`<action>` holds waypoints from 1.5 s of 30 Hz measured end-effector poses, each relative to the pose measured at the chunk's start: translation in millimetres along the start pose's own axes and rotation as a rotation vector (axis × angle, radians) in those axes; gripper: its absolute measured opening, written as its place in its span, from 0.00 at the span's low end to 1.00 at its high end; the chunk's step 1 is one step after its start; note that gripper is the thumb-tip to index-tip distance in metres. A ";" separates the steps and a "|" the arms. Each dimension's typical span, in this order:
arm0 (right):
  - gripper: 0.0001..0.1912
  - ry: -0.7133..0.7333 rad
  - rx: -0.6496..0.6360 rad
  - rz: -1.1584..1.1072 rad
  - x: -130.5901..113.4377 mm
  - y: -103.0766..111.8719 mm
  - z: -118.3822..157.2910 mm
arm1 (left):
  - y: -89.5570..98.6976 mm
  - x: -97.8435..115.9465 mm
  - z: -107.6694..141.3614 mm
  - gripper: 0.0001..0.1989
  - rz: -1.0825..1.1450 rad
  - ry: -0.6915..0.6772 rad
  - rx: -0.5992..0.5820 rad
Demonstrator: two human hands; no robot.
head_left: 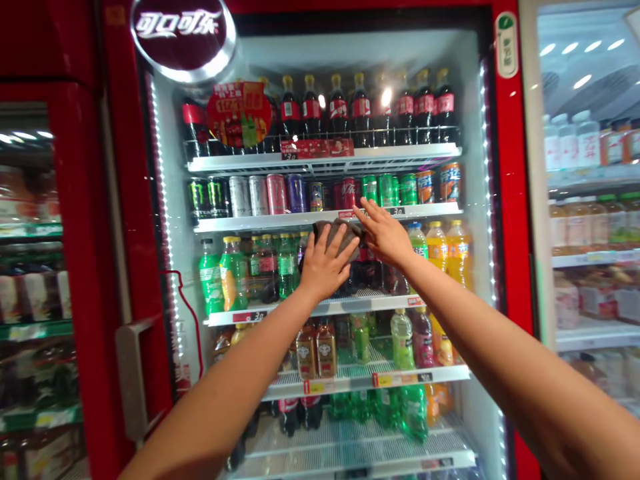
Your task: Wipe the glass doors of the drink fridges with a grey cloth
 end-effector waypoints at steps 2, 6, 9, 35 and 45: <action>0.40 0.050 -0.036 -0.008 13.8 7.4 21.3 | 6.5 -6.6 11.5 0.36 0.019 -0.067 -0.088; 0.42 0.003 -0.004 0.038 50.6 12.0 83.7 | 31.0 -36.1 -11.5 0.35 -0.004 0.199 0.040; 0.42 -0.101 0.041 0.095 73.9 4.4 121.2 | 25.7 -22.9 -40.7 0.36 -0.010 0.352 0.134; 0.42 -0.162 0.121 0.221 79.8 -21.4 138.2 | -24.1 40.8 -47.7 0.37 0.001 -0.008 0.016; 0.43 -0.155 0.150 0.150 83.3 -22.3 139.1 | -45.2 75.2 -72.3 0.38 0.026 -0.018 0.030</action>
Point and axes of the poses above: each hand's wrist, its own z-axis away from the middle knuckle, its own y-axis out of the back of the hand, x = y × z, the point moved 5 cm from there along -z, towards the middle knuckle, and after that the axes turned 13 degrees about z, right-handed, at the moved point
